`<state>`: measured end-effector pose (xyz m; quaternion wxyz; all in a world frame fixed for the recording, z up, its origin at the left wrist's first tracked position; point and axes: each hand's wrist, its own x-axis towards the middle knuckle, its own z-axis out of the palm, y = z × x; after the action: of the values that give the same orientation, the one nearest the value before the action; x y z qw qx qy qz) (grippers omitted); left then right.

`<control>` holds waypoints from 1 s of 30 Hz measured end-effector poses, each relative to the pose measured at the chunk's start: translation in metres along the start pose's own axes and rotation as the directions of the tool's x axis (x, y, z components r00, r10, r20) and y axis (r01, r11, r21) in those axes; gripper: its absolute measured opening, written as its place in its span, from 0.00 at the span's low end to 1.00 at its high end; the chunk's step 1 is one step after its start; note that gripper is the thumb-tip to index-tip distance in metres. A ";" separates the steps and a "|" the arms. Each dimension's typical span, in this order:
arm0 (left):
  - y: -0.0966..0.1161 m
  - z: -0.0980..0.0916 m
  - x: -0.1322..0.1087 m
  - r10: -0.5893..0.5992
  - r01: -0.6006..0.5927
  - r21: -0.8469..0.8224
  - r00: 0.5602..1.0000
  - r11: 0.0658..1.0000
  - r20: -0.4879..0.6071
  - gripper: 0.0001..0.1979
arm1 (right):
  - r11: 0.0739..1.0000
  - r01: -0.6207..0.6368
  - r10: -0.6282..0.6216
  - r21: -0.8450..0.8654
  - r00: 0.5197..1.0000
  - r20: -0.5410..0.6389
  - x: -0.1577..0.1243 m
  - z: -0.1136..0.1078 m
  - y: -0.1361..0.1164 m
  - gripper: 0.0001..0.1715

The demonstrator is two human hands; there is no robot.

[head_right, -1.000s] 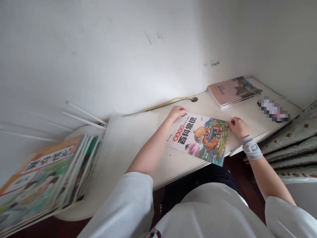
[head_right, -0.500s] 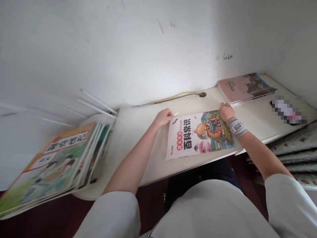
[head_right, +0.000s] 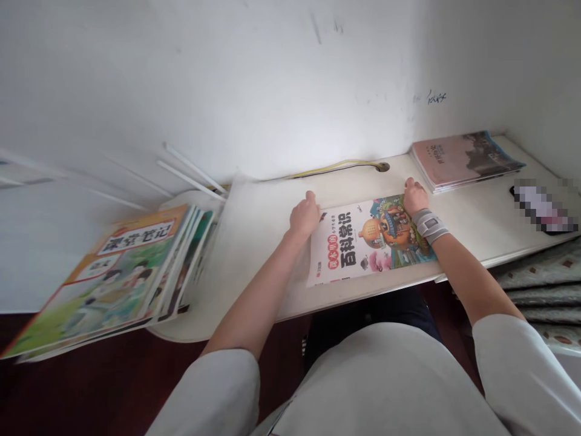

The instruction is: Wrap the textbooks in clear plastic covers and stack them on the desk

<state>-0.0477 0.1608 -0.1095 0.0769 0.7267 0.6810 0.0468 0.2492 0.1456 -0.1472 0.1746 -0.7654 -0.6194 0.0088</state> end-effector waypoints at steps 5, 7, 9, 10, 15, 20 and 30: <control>0.049 0.004 -0.031 0.081 -0.069 0.121 0.991 0.990 -0.104 0.27 | 1.000 0.014 -0.015 -0.015 1.000 -0.012 0.003 0.001 0.002 0.18; 0.070 0.016 -0.042 0.159 -0.150 0.112 0.984 0.982 -0.077 0.29 | 0.999 0.019 -0.019 -0.027 1.000 -0.011 0.003 0.001 0.002 0.18; 0.084 0.031 -0.049 0.188 -0.184 0.089 0.981 0.979 -0.041 0.33 | 0.999 0.022 -0.023 -0.032 1.000 -0.010 0.003 0.001 0.001 0.18; 0.087 0.037 -0.051 0.188 -0.186 0.077 0.982 0.980 -0.026 0.34 | 0.999 0.025 -0.026 -0.031 1.000 -0.011 0.003 0.001 0.001 0.18; 0.083 0.055 -0.050 0.190 -0.189 0.037 0.981 0.981 -0.028 0.37 | 0.998 0.034 -0.034 -0.050 0.999 0.003 0.003 -0.004 0.002 0.19; 0.083 0.053 -0.049 0.197 -0.197 0.017 0.980 0.980 0.000 0.36 | 0.970 0.071 -0.057 -0.232 0.996 0.069 -0.002 -0.019 -0.029 0.20; 0.073 0.050 -0.048 0.255 -0.256 0.021 0.966 0.966 0.030 0.29 | 0.789 0.606 -0.614 0.100 0.770 0.176 -0.046 0.004 -0.086 0.28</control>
<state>0.0293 0.1061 -0.1446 0.0704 0.8099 0.5811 0.0383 0.1560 0.1181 -0.1366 0.1193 -0.5148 -0.8481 0.0395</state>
